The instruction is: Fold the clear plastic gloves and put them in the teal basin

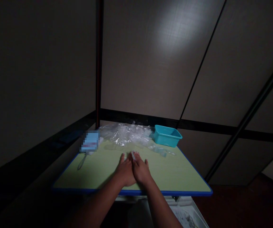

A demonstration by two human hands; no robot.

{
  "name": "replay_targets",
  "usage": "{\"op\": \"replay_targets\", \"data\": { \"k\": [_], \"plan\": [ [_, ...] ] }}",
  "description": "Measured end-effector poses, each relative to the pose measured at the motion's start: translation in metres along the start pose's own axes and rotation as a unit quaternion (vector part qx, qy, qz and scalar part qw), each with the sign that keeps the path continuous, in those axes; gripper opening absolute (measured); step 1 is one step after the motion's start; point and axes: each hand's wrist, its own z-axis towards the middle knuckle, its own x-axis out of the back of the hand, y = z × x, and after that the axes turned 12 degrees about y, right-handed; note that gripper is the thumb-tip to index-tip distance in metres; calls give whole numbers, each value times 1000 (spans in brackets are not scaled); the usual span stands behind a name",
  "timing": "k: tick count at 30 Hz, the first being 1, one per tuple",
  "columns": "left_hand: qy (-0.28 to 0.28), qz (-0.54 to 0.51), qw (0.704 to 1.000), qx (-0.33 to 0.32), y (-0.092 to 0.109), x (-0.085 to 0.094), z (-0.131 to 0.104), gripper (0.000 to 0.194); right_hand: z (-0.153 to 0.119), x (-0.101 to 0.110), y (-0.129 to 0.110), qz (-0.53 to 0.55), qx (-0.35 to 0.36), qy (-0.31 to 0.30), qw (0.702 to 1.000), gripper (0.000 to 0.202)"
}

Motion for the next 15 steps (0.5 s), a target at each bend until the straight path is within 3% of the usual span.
{"op": "replay_targets", "data": {
  "k": [7, 13, 15],
  "plan": [
    [26, 13, 1000, 6, -1, 6, -1, 72, 0, -3, 5, -45, -14, 47, 998, 49],
    [57, 50, 996, 50, -35, 21, -27, 56, -5, -9, 6, -117, 1, 87, 989, 53],
    [44, 37, 998, 39, -46, 27, -40, 50, -5, -12, 6, -139, 10, 97, 985, 57]
  ]
}}
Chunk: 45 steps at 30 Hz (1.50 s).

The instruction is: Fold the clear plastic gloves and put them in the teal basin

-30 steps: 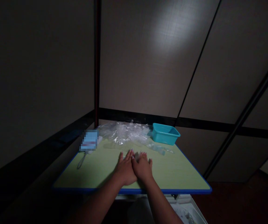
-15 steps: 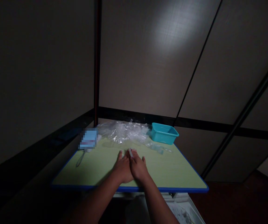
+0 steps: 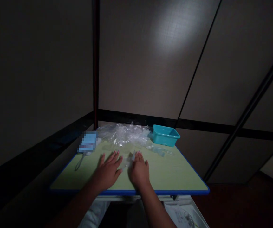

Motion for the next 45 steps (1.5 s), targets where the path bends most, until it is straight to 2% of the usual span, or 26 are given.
{"op": "replay_targets", "data": {
  "k": [3, 9, 13, 18, 22, 27, 29, 32, 35, 41, 45],
  "plan": [
    [-27, -33, 999, -28, -6, 8, -12, 44, -1, -5, -1, -22, 7, 12, 1000, 62],
    [-32, -89, 993, -75, 7, 14, -12, 45, -1, -9, 0, -31, 3, 6, 1000, 63],
    [-11, -97, 994, -49, 7, 9, -7, 47, 0, -7, -1, -40, 5, 2, 999, 61],
    [-20, -102, 994, -41, 6, 3, -3, 44, -1, -5, -3, -53, 5, 3, 999, 61],
    [9, -135, 987, -84, 10, 8, 0, 41, -1, -6, -2, -60, 11, -2, 998, 62],
    [57, -212, 970, -102, 6, 14, -2, 19, -1, -7, 0, -53, 8, -9, 999, 61],
    [35, -218, 969, -110, 2, 13, -3, 19, -2, -7, 0, -54, 10, -1, 999, 62],
    [-16, -216, 969, -116, -2, 9, -2, 34, -3, -5, -1, -54, 7, 4, 999, 62],
    [-42, -224, 968, -104, -2, 5, 1, 41, -3, -3, -2, -47, 1, 0, 999, 60],
    [-50, -231, 970, -63, -2, 0, 3, 40, -3, -2, -3, -51, -2, 12, 999, 58],
    [-45, -223, 972, -63, -1, 0, 2, 40, -2, -2, -2, -42, 13, 11, 999, 57]
  ]
}}
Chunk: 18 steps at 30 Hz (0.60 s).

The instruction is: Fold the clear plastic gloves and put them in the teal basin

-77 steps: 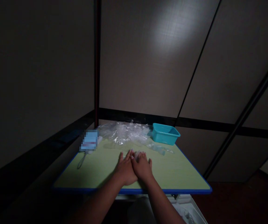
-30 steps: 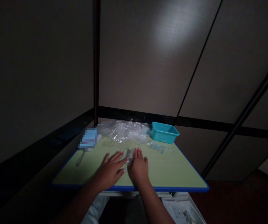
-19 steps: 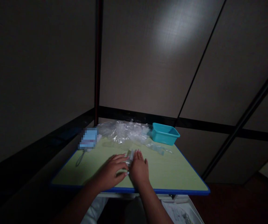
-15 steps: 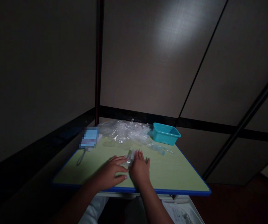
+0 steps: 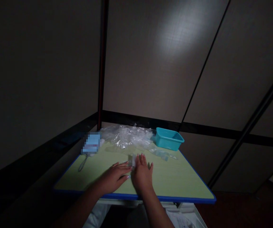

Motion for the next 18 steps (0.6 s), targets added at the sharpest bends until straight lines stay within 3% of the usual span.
{"op": "replay_targets", "data": {
  "k": [8, 14, 16, 18],
  "plan": [
    [26, 50, 998, -43, 13, 6, -2, 38, 4, 8, -4, 42, 80, -43, 995, 60],
    [123, 102, 987, 5, 11, 9, -8, 31, 5, 9, -3, 41, 79, -60, 994, 61],
    [121, 115, 986, 26, 7, 7, -9, 36, 5, 6, -1, 44, 62, -57, 995, 63],
    [84, 114, 990, 20, 3, 6, -10, 41, 5, 4, 1, 49, 37, -47, 997, 61]
  ]
}}
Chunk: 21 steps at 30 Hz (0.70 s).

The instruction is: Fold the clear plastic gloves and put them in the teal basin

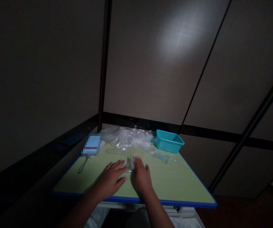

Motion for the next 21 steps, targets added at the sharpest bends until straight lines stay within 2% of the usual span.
{"op": "replay_targets", "data": {
  "k": [3, 6, 10, 14, 21],
  "plan": [
    [-50, -13, 998, -29, -1, -1, 2, 48, 2, -1, 4, 2, -66, 23, 998, 56],
    [-73, -10, 996, -44, 5, -2, 8, 55, 4, 0, 5, -3, -107, 20, 994, 52],
    [-95, 20, 994, -54, 26, -9, 20, 61, 4, 5, 3, -4, -102, 9, 995, 48],
    [-111, 42, 993, -19, 44, -21, 31, 70, 4, 6, 4, 21, -108, 14, 994, 48],
    [-114, 48, 992, 14, 40, -38, 33, 60, 3, 7, 7, 43, -100, 17, 994, 49]
  ]
}}
